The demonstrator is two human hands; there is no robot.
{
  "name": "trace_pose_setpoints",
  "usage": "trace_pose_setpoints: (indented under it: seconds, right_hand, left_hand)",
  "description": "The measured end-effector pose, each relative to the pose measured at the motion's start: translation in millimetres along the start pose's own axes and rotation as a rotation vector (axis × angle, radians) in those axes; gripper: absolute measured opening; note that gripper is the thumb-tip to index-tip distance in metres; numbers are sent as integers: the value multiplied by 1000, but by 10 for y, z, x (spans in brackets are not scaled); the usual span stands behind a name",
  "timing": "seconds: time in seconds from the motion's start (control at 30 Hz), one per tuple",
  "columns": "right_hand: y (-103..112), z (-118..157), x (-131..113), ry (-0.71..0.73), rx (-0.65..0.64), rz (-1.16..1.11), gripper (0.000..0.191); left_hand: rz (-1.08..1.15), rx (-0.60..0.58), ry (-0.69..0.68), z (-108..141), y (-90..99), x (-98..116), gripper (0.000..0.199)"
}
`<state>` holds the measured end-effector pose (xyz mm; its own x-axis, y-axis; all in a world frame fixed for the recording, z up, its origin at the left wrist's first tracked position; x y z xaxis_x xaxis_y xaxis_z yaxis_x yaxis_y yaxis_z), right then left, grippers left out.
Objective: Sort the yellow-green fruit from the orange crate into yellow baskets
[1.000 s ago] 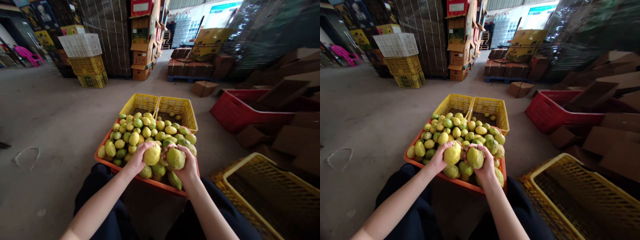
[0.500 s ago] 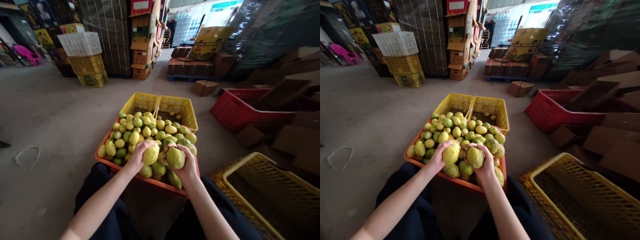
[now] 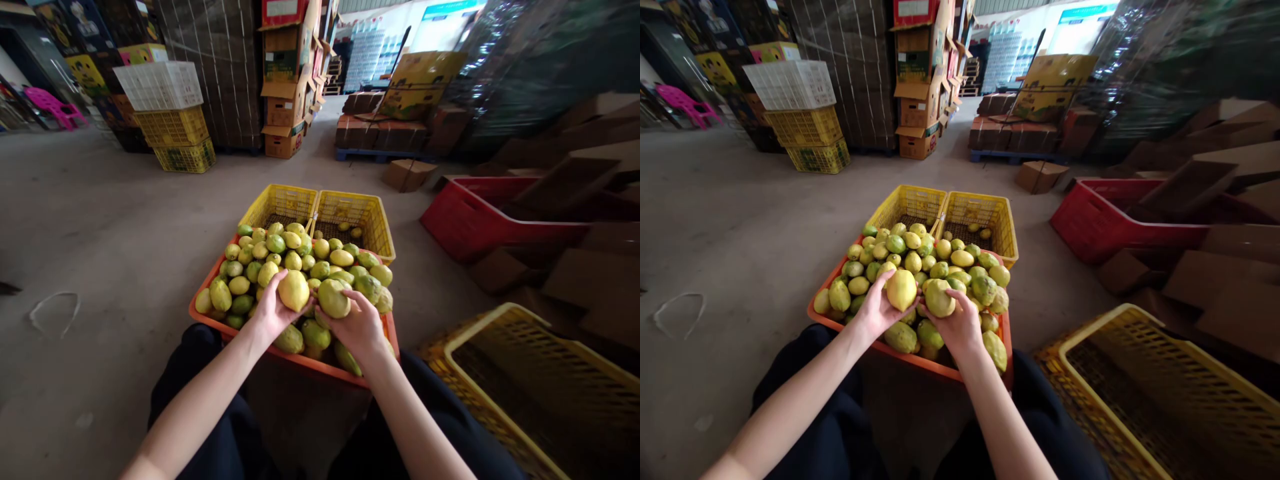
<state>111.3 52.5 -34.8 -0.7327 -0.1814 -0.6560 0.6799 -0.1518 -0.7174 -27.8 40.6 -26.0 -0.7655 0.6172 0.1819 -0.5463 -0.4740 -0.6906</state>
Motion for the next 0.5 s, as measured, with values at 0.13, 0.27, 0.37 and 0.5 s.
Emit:
trace_pose_setpoints:
  seconds: [0.13, 0.27, 0.37, 0.5]
  right_hand:
    - [17, -29, 33, -11, 19, -19, 22]
    - [30, -46, 61, -26, 25, -22, 17]
    - [46, -58, 88, -39, -7, -42, 19]
    - [56, -63, 121, -85, -70, -14, 22]
  left_hand:
    - [-5, 8, 21, -3, 11, -4, 44]
    - [-6, 7, 97, -41, 22, -54, 54]
    - [-13, 3, 128, -70, 50, -62, 53]
    - [-44, 2, 159, -88, 76, -60, 49]
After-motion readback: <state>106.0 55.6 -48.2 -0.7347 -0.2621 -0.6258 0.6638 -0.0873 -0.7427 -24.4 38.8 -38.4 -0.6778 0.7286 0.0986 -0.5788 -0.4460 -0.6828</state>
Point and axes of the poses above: each hand's wrist, its own z-axis away from the middle knuckle, its own y-axis out of the back of the hand, x = y × z, the point moved 8 cm from there along -z, towards the middle knuckle, and after that the axes turned 15 degrees about y, right-handed, at the moved point
